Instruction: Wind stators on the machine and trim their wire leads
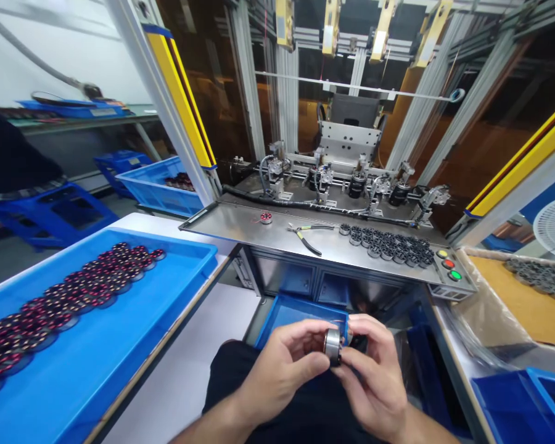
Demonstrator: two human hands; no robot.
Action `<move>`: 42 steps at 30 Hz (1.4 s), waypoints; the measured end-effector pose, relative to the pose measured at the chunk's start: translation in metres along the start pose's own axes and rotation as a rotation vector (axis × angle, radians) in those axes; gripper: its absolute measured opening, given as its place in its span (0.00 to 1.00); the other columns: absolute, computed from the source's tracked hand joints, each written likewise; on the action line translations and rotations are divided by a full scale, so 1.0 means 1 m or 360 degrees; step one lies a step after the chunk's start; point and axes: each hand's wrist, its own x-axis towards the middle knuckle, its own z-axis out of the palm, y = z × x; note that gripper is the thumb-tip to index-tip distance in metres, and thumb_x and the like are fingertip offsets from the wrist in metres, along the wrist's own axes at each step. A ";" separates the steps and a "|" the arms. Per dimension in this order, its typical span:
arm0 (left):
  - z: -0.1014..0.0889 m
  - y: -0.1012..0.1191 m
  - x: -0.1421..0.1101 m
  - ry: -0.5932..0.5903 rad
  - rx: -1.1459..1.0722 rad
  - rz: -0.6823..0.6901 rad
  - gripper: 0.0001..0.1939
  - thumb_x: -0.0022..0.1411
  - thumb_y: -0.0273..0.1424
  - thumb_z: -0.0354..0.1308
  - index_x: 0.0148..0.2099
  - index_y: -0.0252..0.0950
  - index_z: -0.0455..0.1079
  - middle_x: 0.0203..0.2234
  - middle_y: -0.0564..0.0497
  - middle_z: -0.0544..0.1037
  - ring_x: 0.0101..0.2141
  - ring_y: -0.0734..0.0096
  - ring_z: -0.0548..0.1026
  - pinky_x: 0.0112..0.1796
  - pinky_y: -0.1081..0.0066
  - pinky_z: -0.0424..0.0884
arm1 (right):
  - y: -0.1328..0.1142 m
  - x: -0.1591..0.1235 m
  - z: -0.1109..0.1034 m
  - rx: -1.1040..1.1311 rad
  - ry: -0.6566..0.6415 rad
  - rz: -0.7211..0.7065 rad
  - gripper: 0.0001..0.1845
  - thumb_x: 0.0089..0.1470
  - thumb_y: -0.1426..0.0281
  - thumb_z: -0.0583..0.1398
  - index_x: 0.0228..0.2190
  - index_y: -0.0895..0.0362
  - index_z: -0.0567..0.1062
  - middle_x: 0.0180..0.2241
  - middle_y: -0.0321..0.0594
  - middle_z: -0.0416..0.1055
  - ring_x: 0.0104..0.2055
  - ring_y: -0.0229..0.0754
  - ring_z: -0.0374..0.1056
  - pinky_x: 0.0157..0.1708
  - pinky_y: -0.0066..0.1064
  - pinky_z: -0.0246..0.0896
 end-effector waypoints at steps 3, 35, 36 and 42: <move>0.001 -0.003 -0.001 0.0107 0.0236 0.0261 0.19 0.56 0.39 0.68 0.49 0.39 0.77 0.39 0.45 0.82 0.40 0.62 0.78 0.43 0.68 0.73 | -0.001 0.000 -0.002 0.0050 -0.0060 0.0051 0.20 0.56 0.77 0.58 0.50 0.52 0.69 0.53 0.49 0.59 0.55 0.55 0.60 0.51 0.55 0.65; -0.012 0.010 -0.015 0.0125 0.1395 0.1149 0.24 0.56 0.17 0.62 0.54 0.37 0.69 0.48 0.44 0.78 0.48 0.66 0.78 0.50 0.72 0.74 | 0.020 0.029 -0.050 0.0945 -0.0395 0.1300 0.11 0.53 0.60 0.67 0.31 0.55 0.77 0.30 0.36 0.72 0.31 0.37 0.69 0.33 0.29 0.64; -0.013 0.010 -0.017 0.0153 0.1413 0.1142 0.24 0.56 0.17 0.62 0.55 0.37 0.69 0.47 0.44 0.78 0.48 0.66 0.78 0.50 0.72 0.74 | 0.023 0.036 -0.052 0.0921 -0.0397 0.1206 0.12 0.54 0.59 0.67 0.34 0.54 0.77 0.32 0.37 0.73 0.34 0.39 0.70 0.35 0.31 0.66; -0.019 0.001 -0.025 0.0258 0.1306 0.1033 0.24 0.58 0.21 0.63 0.56 0.40 0.68 0.48 0.45 0.77 0.48 0.64 0.77 0.49 0.71 0.75 | 0.068 0.114 -0.013 -0.0180 -0.0482 0.0497 0.15 0.56 0.60 0.65 0.41 0.56 0.75 0.42 0.44 0.76 0.44 0.46 0.72 0.48 0.39 0.68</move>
